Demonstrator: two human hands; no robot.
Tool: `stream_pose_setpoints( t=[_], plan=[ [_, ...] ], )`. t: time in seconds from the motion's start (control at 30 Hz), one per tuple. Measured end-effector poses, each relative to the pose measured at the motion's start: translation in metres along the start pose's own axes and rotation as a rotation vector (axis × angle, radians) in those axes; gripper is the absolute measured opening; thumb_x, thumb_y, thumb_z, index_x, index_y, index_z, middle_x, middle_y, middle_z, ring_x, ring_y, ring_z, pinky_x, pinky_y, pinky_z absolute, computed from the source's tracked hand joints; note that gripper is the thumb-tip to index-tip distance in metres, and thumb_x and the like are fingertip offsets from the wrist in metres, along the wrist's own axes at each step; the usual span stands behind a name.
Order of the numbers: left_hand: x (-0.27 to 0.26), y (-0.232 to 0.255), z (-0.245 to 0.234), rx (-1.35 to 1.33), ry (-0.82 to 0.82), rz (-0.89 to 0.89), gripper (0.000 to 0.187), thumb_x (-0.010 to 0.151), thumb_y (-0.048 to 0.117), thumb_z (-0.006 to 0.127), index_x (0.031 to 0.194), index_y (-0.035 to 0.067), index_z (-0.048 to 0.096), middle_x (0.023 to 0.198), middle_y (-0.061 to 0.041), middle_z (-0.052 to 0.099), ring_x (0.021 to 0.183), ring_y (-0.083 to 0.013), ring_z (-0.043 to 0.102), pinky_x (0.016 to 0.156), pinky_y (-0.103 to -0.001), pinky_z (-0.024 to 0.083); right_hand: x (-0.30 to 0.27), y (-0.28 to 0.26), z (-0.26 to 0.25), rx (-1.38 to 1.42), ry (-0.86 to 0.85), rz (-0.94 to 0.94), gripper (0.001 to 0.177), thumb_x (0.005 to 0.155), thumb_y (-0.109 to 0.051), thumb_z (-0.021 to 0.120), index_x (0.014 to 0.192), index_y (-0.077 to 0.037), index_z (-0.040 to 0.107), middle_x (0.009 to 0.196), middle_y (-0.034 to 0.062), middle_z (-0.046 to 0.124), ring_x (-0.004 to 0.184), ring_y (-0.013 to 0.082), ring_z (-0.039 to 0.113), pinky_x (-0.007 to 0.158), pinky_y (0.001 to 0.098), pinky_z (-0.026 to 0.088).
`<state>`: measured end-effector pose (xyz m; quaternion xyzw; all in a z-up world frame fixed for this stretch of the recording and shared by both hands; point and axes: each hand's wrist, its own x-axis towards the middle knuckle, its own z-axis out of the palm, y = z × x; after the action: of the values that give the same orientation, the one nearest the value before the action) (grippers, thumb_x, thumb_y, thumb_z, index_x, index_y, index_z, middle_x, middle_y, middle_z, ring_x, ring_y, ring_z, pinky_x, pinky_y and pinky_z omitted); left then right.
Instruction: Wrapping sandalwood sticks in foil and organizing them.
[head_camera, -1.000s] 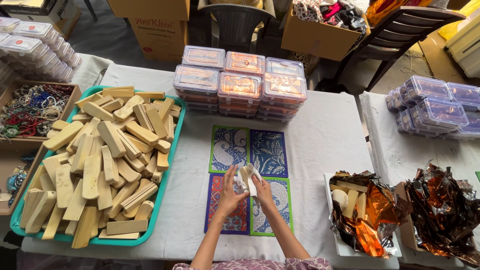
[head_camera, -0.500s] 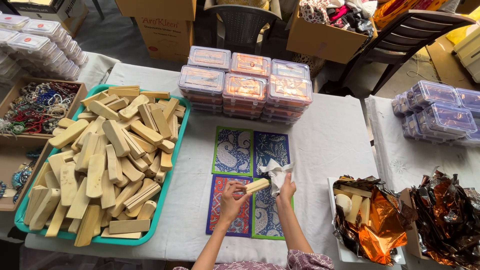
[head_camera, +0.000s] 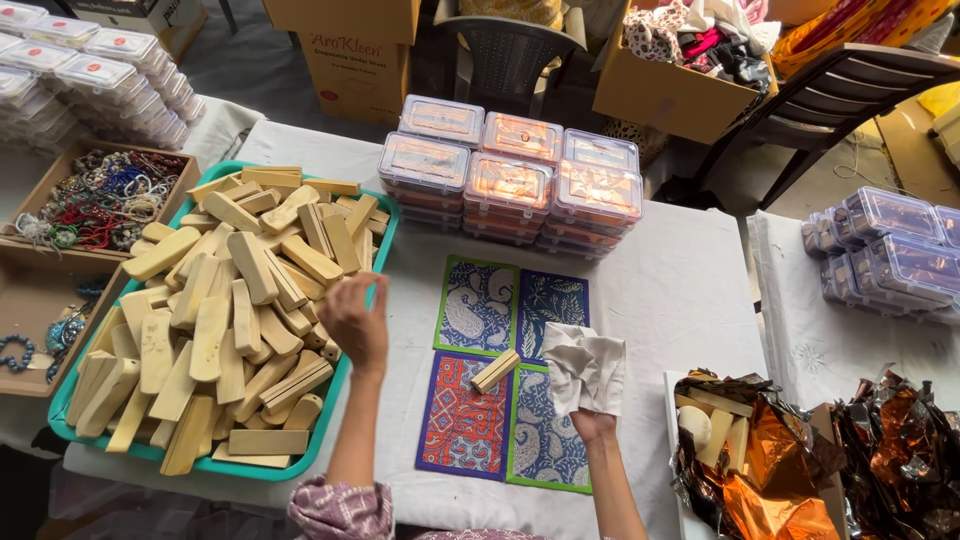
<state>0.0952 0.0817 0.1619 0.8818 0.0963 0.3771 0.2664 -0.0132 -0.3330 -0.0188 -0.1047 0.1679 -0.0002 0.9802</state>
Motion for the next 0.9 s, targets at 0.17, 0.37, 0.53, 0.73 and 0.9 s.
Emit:
stream_pose_setpoints(
  t=[0.17,0.37,0.53,0.73,0.9],
  plan=[
    [0.079,-0.062,-0.038,0.267,-0.027,0.034,0.012,0.096,0.029,0.079,0.104,0.021,0.075,0.109,0.003,0.074,0.104,-0.0212,0.064,0.092,-0.04,0.042,-0.022,0.006,0.064,0.17,-0.471,0.177,0.071,0.097,-0.061,0.054,0.147,-0.01,0.049,0.154,0.0146,0.049,0.14,0.0347,0.043,0.121,0.0514,0.028],
    [0.103,-0.101,0.001,0.303,-0.188,0.072,0.015,0.099,0.03,0.076,0.11,0.02,0.076,0.11,0.001,0.073,0.107,-0.0215,0.062,0.097,-0.042,0.04,-0.005,-0.004,0.012,0.136,-0.027,0.078,0.059,0.103,-0.047,0.047,0.15,-0.011,0.051,0.154,0.0145,0.051,0.143,0.0343,0.044,0.122,0.0523,0.029],
    [0.136,-0.121,0.062,0.674,-0.212,0.082,0.039,0.096,0.052,0.073,0.107,0.015,0.073,0.107,-0.003,0.074,0.108,-0.0257,0.059,0.098,-0.049,0.037,-0.003,-0.001,0.007,0.135,-0.003,0.077,0.057,0.102,-0.047,0.048,0.148,-0.013,0.051,0.152,0.013,0.051,0.141,0.0335,0.044,0.121,0.0517,0.029],
    [0.149,-0.138,0.106,0.71,-0.289,-0.178,0.07,0.081,0.062,0.079,0.129,0.012,0.065,0.097,-0.011,0.077,0.108,-0.0286,0.059,0.094,-0.049,0.035,-0.013,0.007,-0.001,0.098,-0.026,0.075,0.053,0.103,-0.04,0.048,0.149,-0.013,0.051,0.153,0.0109,0.05,0.141,0.0312,0.045,0.122,0.0503,0.03],
    [0.162,-0.124,0.083,0.391,-0.369,-0.453,0.061,0.077,0.054,0.09,0.123,0.022,0.066,0.11,-0.004,0.077,0.117,-0.0267,0.06,0.103,-0.048,0.035,-0.023,0.015,0.01,-0.003,-0.004,0.022,0.054,0.103,-0.039,0.047,0.152,-0.016,0.045,0.154,0.011,0.049,0.141,0.0302,0.046,0.119,0.0484,0.038]
  ],
)
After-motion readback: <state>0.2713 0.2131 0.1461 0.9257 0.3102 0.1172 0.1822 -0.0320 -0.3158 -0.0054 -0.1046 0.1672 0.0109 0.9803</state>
